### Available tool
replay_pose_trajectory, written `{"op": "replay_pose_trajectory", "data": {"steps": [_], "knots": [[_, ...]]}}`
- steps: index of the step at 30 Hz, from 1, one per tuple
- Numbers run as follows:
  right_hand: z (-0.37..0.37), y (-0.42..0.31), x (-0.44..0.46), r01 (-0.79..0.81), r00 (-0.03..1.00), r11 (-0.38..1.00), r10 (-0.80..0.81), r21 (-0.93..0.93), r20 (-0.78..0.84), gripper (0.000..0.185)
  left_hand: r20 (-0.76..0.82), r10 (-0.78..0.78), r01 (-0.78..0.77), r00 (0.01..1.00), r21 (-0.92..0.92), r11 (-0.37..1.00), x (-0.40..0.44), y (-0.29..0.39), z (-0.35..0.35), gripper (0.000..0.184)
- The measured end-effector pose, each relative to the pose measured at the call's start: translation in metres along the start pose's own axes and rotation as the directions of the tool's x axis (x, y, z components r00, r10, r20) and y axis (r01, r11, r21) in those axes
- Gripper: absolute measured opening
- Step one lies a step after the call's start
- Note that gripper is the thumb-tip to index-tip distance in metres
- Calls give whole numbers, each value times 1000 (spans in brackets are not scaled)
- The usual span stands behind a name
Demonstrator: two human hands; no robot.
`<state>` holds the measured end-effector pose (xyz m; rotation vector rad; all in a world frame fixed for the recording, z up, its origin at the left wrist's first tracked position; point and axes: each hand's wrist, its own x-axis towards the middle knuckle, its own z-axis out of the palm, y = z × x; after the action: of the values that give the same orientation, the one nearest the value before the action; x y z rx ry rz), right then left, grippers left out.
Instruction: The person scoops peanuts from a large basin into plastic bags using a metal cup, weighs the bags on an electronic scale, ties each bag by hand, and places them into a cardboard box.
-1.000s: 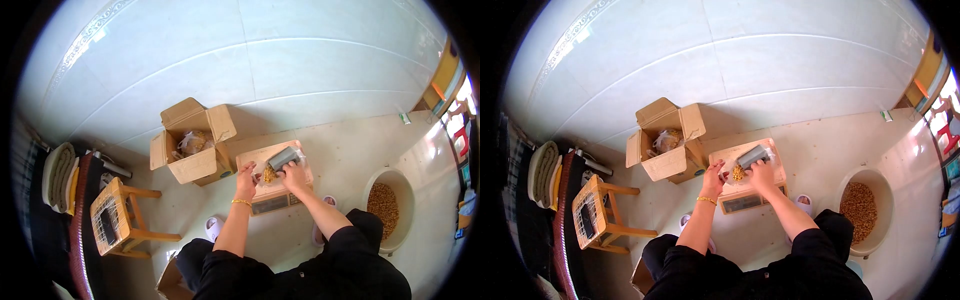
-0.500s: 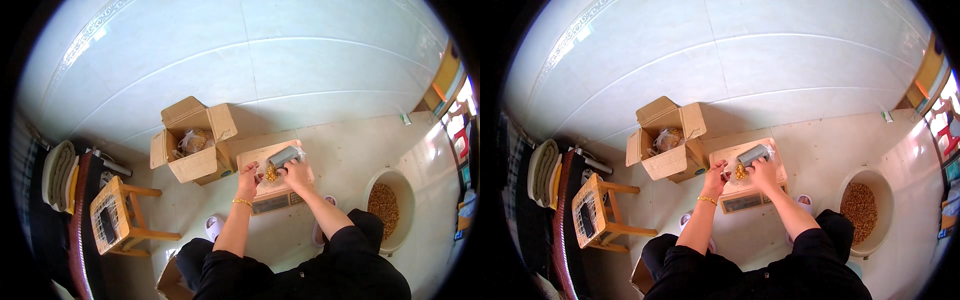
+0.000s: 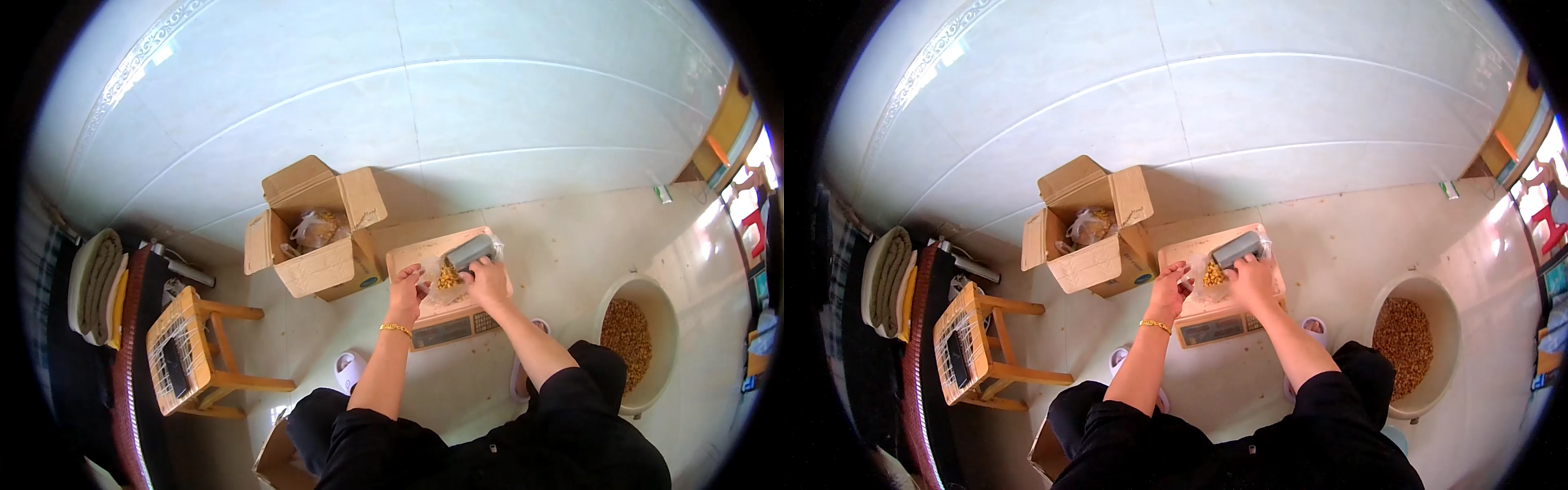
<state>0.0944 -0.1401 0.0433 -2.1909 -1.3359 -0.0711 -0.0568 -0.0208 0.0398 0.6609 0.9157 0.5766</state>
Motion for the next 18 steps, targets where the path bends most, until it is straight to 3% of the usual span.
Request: {"op": "replay_pose_trajectory", "data": {"steps": [4, 7, 13, 16, 18], "knots": [[-5, -5, -2, 1, 999, 1000, -1, -22, 38, 18, 11, 0, 0, 1000, 1, 1000, -1, 1, 3, 21], [-5, -3, -1, -10, 996, 994, 0, -106, -87, 19, 69, 3, -1, 998, -27, 1000, -2, 3, 3, 22], [-10, -9, -2, -22, 1000, 998, 21, -64, -17, 18, 101, 16, -12, 995, -39, 999, 0, 0, 3, 23], [-7, -9, -3, 76, 996, 993, -72, -94, 50, 18, 110, 15, -10, 994, -44, 999, 0, -1, 4, 23], [-6, -7, -3, 81, 994, 990, -89, -119, -63, 19, 109, 18, -14, 994, -40, 999, 0, 1, 3, 23]]}}
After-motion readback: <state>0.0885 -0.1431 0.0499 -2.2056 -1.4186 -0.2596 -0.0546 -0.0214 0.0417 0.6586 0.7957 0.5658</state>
